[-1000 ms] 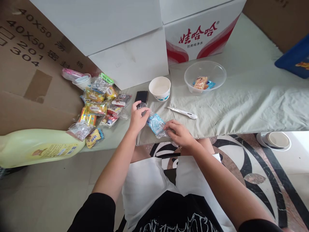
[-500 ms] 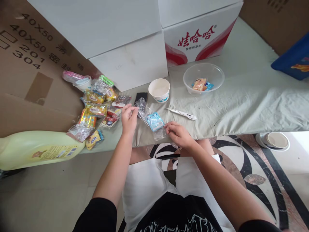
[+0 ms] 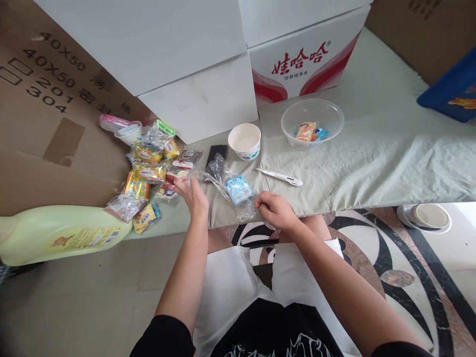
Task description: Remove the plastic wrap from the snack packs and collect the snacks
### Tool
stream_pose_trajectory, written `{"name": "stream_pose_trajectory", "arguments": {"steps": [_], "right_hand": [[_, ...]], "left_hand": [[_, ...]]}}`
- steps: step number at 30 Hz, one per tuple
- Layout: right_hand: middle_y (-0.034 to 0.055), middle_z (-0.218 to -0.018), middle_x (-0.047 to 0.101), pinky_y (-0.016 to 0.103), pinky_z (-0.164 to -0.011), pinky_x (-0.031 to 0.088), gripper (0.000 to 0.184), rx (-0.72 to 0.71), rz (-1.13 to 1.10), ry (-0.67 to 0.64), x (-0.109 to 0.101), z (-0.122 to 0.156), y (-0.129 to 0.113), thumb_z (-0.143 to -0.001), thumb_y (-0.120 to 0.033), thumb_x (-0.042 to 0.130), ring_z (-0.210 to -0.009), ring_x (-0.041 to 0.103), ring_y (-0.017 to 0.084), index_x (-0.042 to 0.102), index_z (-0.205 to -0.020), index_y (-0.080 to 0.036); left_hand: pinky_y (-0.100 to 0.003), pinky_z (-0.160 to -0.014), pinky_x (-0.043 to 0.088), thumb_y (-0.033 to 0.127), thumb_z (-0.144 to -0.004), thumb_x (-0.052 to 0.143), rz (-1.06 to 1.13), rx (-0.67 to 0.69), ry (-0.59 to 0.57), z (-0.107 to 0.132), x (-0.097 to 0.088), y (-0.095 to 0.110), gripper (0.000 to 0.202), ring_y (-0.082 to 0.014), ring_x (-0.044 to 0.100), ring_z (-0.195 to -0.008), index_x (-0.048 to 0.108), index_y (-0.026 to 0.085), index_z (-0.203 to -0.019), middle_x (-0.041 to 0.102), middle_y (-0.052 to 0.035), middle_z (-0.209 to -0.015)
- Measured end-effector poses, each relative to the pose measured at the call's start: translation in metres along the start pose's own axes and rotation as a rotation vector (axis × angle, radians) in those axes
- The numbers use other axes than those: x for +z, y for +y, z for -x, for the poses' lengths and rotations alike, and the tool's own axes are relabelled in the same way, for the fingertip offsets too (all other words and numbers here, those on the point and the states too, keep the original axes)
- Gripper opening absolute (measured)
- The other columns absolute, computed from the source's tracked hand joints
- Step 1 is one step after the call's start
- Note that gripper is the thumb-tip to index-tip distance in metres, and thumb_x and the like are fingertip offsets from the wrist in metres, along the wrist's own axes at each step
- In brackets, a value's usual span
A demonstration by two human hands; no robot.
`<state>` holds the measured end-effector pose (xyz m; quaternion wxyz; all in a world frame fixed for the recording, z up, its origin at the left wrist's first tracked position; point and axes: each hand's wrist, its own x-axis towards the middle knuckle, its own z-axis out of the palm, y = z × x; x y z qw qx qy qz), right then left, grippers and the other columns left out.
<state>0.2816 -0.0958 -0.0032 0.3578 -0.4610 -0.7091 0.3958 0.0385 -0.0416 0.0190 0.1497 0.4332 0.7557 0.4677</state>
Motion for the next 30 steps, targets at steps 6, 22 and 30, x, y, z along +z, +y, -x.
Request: {"name": "stream_pose_trajectory", "arguments": {"steps": [6, 22, 30], "right_hand": [[0.0069, -0.090, 0.062, 0.038, -0.074, 0.048, 0.011, 0.131, 0.095, 0.244, 0.018, -0.011, 0.000, -0.083, -0.017, 0.050, -0.076, 0.059, 0.022, 0.058, -0.086, -0.023], [0.0085, -0.122, 0.066, 0.045, -0.101, 0.050, 0.039, 0.328, -0.483, 0.222, 0.043, -0.063, -0.012, -0.087, -0.044, 0.058, -0.114, 0.062, 0.026, 0.053, -0.120, -0.024], [-0.0004, -0.090, 0.071, 0.034, -0.074, 0.059, 0.039, 0.498, -1.144, 0.188, 0.040, -0.063, -0.027, -0.065, -0.028, 0.076, -0.082, 0.069, 0.020, 0.056, -0.099, -0.025]], "left_hand": [[-0.039, -0.086, 0.049, 0.067, -0.090, 0.045, -0.242, -0.090, -0.518, 0.017, -0.004, 0.019, 0.055, -0.0329, 0.069, -0.092, 0.053, 0.025, -0.056, 0.064, -0.0100, -0.063], [-0.028, -0.070, 0.054, 0.028, -0.072, 0.058, 0.606, -0.397, -0.608, 0.017, 0.022, 0.047, 0.009, -0.0192, 0.069, -0.079, 0.056, 0.020, -0.071, 0.070, -0.0027, -0.076], [-0.049, -0.093, 0.057, 0.035, -0.080, 0.053, 0.926, -0.418, -0.719, 0.007, 0.006, 0.042, 0.027, -0.0285, 0.068, -0.116, 0.040, 0.021, -0.061, 0.075, -0.0063, -0.110]]}}
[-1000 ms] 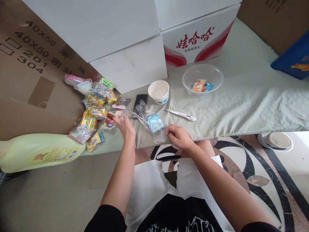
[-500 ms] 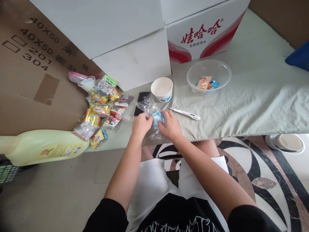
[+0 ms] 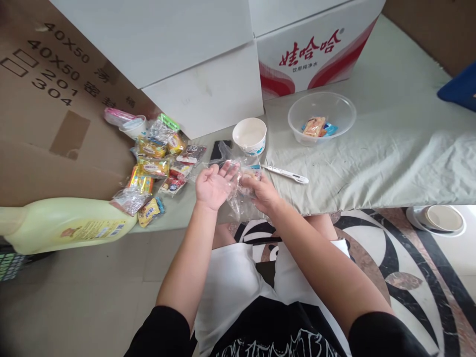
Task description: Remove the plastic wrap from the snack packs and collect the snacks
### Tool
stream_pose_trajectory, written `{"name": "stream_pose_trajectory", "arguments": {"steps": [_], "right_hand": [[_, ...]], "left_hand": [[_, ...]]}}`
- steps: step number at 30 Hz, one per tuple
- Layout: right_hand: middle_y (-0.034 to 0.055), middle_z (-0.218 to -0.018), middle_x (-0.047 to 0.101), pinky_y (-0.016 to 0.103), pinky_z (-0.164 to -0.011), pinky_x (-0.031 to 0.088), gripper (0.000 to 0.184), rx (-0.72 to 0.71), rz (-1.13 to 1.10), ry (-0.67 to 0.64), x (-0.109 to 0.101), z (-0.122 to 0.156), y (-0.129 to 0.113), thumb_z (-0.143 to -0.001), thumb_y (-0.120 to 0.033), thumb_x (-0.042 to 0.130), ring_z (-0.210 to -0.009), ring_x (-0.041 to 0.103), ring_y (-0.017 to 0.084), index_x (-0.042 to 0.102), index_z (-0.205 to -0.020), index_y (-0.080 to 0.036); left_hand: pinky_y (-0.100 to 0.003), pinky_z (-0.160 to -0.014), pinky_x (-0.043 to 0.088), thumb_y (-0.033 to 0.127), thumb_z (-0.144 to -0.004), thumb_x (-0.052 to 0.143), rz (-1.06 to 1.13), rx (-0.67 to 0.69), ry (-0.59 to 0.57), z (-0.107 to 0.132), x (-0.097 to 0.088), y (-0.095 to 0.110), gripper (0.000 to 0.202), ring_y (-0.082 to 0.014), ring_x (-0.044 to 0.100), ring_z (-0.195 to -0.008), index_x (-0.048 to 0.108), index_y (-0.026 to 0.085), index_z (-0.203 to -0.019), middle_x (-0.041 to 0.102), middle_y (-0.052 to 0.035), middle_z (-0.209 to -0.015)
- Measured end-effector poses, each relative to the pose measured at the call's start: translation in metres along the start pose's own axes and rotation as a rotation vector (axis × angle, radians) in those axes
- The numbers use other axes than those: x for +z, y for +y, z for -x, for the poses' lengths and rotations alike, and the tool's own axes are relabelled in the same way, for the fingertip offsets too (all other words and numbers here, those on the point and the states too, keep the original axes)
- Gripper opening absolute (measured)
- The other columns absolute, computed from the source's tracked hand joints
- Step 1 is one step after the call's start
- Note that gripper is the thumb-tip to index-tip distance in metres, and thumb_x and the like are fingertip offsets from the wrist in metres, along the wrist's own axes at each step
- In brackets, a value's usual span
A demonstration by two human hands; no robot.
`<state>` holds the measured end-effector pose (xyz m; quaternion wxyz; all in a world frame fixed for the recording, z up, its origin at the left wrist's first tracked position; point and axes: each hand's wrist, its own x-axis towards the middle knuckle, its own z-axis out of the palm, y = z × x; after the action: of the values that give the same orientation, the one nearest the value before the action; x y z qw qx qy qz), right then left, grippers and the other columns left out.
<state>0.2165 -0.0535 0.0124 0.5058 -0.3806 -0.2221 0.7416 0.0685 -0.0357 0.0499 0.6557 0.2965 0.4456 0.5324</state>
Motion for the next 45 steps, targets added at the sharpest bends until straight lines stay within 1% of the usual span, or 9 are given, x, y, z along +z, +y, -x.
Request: {"name": "stream_pose_trajectory", "arguments": {"steps": [4, 10, 16, 22, 29, 32, 35, 40, 45], "right_hand": [[0.0000, -0.085, 0.071, 0.036, -0.076, 0.061, 0.029, 0.005, 0.016, 0.042, -0.016, 0.005, -0.017, -0.068, -0.027, 0.074, -0.079, 0.069, 0.020, 0.059, -0.093, -0.024], [0.0031, -0.088, 0.073, 0.040, -0.069, 0.063, 0.024, 0.068, 0.139, -0.034, -0.041, 0.018, -0.043, -0.074, -0.030, 0.071, -0.076, 0.070, 0.022, 0.063, -0.096, -0.025], [0.0069, -0.104, 0.076, 0.044, -0.073, 0.063, 0.029, 0.125, 0.027, -0.052, -0.052, 0.020, -0.030, -0.078, -0.040, 0.061, -0.093, 0.073, 0.028, 0.063, -0.102, -0.025], [0.0090, -0.114, 0.072, 0.043, -0.074, 0.060, 0.039, 0.038, -0.006, -0.105, -0.041, 0.007, -0.012, -0.086, -0.056, 0.050, -0.106, 0.069, 0.028, 0.062, -0.109, -0.027], [0.0041, -0.109, 0.071, 0.033, -0.079, 0.059, 0.038, -0.040, -0.228, -0.156, -0.022, -0.008, -0.012, -0.084, -0.056, 0.058, -0.112, 0.065, 0.022, 0.065, -0.111, -0.031], [0.0046, -0.098, 0.073, 0.033, -0.078, 0.060, 0.033, -0.034, -0.275, -0.092, -0.029, -0.009, -0.015, -0.080, -0.052, 0.065, -0.102, 0.069, 0.023, 0.069, -0.101, -0.026], [0.0056, -0.103, 0.076, 0.035, -0.075, 0.062, 0.031, 0.004, -0.307, 0.036, -0.039, -0.001, -0.020, -0.079, -0.044, 0.067, -0.098, 0.072, 0.024, 0.071, -0.101, -0.023], [0.0024, -0.090, 0.078, 0.036, -0.068, 0.063, 0.030, 0.118, -0.079, 0.249, -0.048, 0.028, -0.019, -0.074, -0.036, 0.077, -0.079, 0.073, 0.022, 0.069, -0.100, -0.023], [-0.0002, -0.092, 0.076, 0.032, -0.071, 0.063, 0.040, 0.124, 0.127, 0.192, -0.049, 0.044, -0.018, -0.076, -0.043, 0.079, -0.081, 0.073, 0.019, 0.067, -0.111, -0.026]], "left_hand": [[-0.047, -0.096, 0.054, 0.040, -0.082, 0.048, -0.018, 0.087, 0.085, -0.008, -0.024, -0.012, 0.031, -0.0258, 0.065, -0.121, 0.039, 0.021, -0.059, 0.075, -0.0074, -0.104], [-0.042, -0.090, 0.055, 0.036, -0.077, 0.050, 0.133, 0.031, 0.194, -0.014, -0.041, -0.030, 0.027, -0.0232, 0.068, -0.109, 0.040, 0.020, -0.057, 0.072, -0.0072, -0.093], [-0.041, -0.091, 0.054, 0.042, -0.079, 0.045, 0.141, 0.105, 0.292, -0.015, -0.045, -0.034, 0.028, -0.0198, 0.067, -0.092, 0.048, 0.022, -0.061, 0.068, -0.0057, -0.083], [-0.041, -0.090, 0.055, 0.038, -0.081, 0.048, 0.181, 0.104, 0.268, -0.012, -0.046, -0.039, 0.035, -0.0194, 0.067, -0.088, 0.033, 0.021, -0.056, 0.065, -0.0049, -0.079], [-0.039, -0.084, 0.056, 0.029, -0.077, 0.052, 0.308, 0.049, 0.204, -0.014, -0.042, -0.034, 0.025, -0.0181, 0.065, -0.076, 0.039, 0.022, -0.056, 0.061, -0.0033, -0.069], [-0.036, -0.081, 0.055, 0.026, -0.078, 0.048, 0.382, 0.008, 0.224, -0.014, -0.041, -0.035, 0.024, -0.0170, 0.066, -0.077, 0.041, 0.021, -0.056, 0.062, -0.0025, -0.071], [-0.033, -0.077, 0.055, 0.022, -0.077, 0.048, 0.509, -0.029, 0.229, -0.013, -0.040, -0.035, 0.024, -0.0156, 0.065, -0.074, 0.042, 0.020, -0.055, 0.061, -0.0019, -0.071], [-0.030, -0.073, 0.054, 0.020, -0.077, 0.050, 0.657, -0.068, 0.150, -0.014, -0.036, -0.030, 0.019, -0.0138, 0.063, -0.069, 0.049, 0.019, -0.058, 0.058, -0.0008, -0.069], [-0.030, -0.072, 0.054, 0.021, -0.078, 0.049, 0.603, -0.036, 0.160, -0.016, -0.034, -0.028, 0.020, -0.0116, 0.059, -0.062, 0.049, 0.019, -0.057, 0.055, 0.0003, -0.066]]}}
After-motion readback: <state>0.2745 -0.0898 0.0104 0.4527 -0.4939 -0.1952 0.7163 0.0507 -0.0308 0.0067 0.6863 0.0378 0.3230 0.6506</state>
